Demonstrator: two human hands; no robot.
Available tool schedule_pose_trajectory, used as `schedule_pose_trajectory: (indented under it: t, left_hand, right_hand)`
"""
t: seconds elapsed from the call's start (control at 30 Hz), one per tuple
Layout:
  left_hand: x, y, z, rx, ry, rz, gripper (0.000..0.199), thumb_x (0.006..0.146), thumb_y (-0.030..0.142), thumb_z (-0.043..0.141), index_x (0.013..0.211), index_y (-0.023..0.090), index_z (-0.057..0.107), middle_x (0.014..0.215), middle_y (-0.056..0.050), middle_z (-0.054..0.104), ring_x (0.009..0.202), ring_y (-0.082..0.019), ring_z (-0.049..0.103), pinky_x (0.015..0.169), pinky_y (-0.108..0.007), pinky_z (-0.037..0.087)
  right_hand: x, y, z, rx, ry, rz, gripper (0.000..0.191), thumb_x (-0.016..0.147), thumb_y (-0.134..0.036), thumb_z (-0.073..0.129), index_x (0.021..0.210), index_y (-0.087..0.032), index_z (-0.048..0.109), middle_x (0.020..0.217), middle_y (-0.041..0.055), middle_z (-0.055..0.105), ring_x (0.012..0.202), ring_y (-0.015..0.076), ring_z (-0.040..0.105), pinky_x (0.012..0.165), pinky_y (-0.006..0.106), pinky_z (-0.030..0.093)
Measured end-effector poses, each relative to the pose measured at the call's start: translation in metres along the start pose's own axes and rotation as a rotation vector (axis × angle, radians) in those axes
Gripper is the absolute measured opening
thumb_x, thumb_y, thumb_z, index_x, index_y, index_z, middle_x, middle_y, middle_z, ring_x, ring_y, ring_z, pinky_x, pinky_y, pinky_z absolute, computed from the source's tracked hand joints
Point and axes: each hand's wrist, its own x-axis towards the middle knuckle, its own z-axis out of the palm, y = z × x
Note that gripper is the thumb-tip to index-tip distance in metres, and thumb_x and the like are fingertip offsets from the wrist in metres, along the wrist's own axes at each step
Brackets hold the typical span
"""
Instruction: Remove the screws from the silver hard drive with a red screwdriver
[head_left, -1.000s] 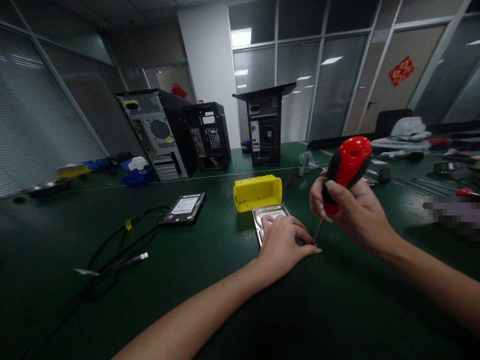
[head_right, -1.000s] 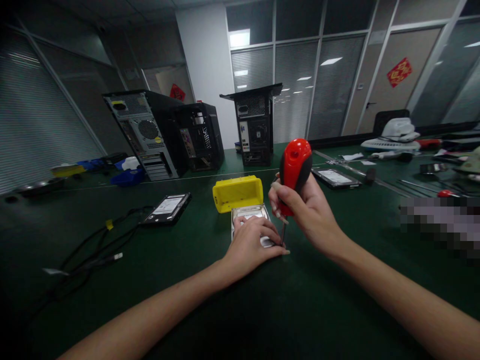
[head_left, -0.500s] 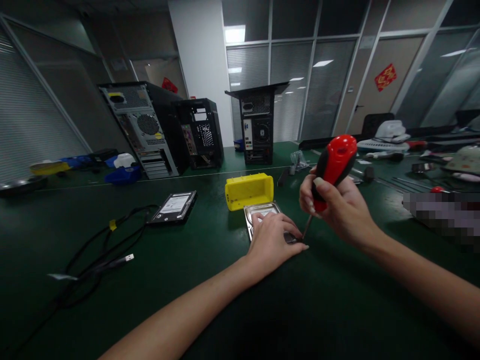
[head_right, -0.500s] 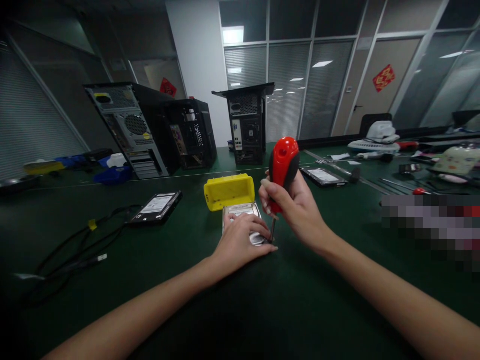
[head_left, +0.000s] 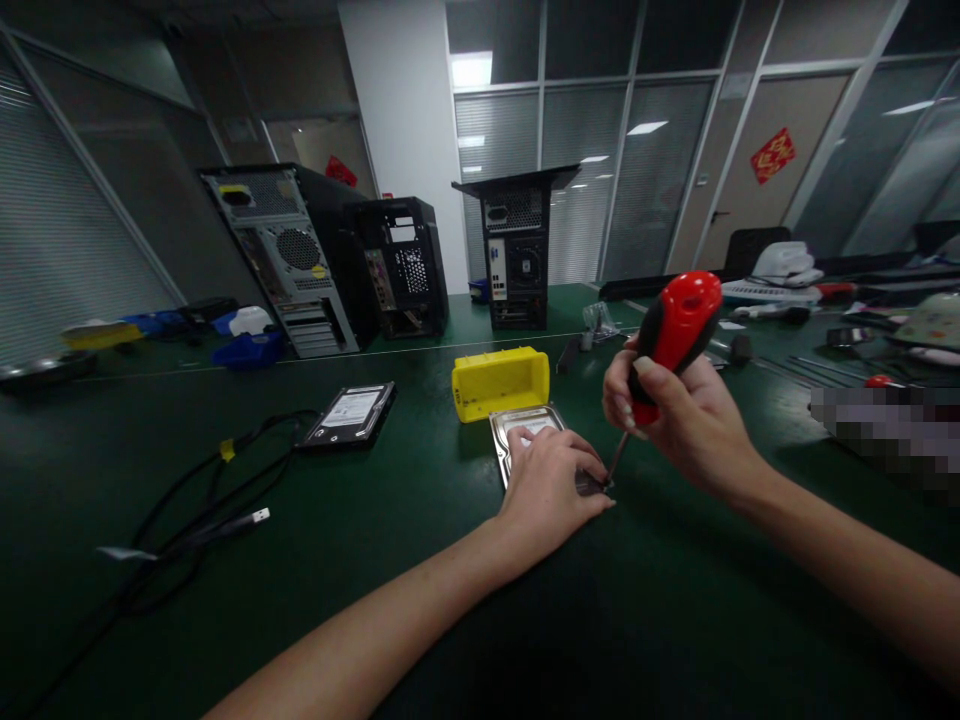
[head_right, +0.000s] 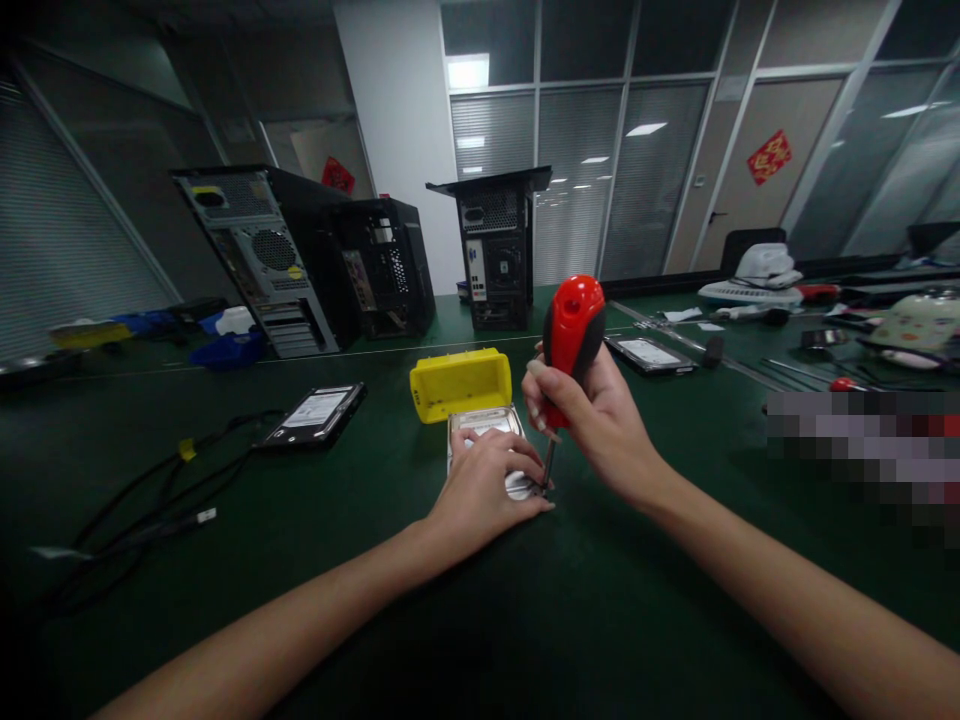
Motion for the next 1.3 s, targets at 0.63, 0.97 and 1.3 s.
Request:
schedule_pose_trajectory:
  t: [0.63,0.97,1.3]
  left_hand:
    - [-0.0002,-0.003,0.0024,0.0,0.023,0.023,0.013,0.071,0.037,0.074,0.079,0.027,0.07,0.098,0.003,0.068,0.099,-0.024,0.054,0.082,-0.043,0.025]
    - [-0.0003,-0.0031,0.0019,-0.008,0.035,0.03,0.015,0.071,0.038,0.074,0.079,0.026,0.07,0.097,0.004,0.068,0.098,-0.022,0.055,0.082,-0.042,0.024]
    - [0.0015,-0.0024,0.001,-0.004,0.018,0.011,0.015,0.069,0.036,0.076,0.079,0.026,0.071,0.098,0.004,0.068,0.099,-0.023,0.055,0.084,-0.044,0.025]
  right_hand:
    - [-0.0015,0.0013,-0.0006,-0.005,-0.016,-0.028,0.019,0.086,-0.033,0.055,0.098,-0.022,0.045,0.066,-0.0044,0.051,0.054,0.0097,0.045,0.046,0.024,0.038]
    - [-0.0025,0.0,0.0,-0.014,-0.028,-0.039,0.02,0.087,-0.032,0.055,0.1,-0.022,0.044,0.067,-0.0045,0.051,0.055,0.0095,0.045,0.047,0.025,0.038]
    - [-0.0024,-0.0027,0.0023,-0.05,-0.007,-0.021,0.023,0.084,-0.036,0.057,0.098,-0.023,0.044,0.066,-0.0041,0.05,0.054,0.0092,0.046,0.048,0.024,0.038]
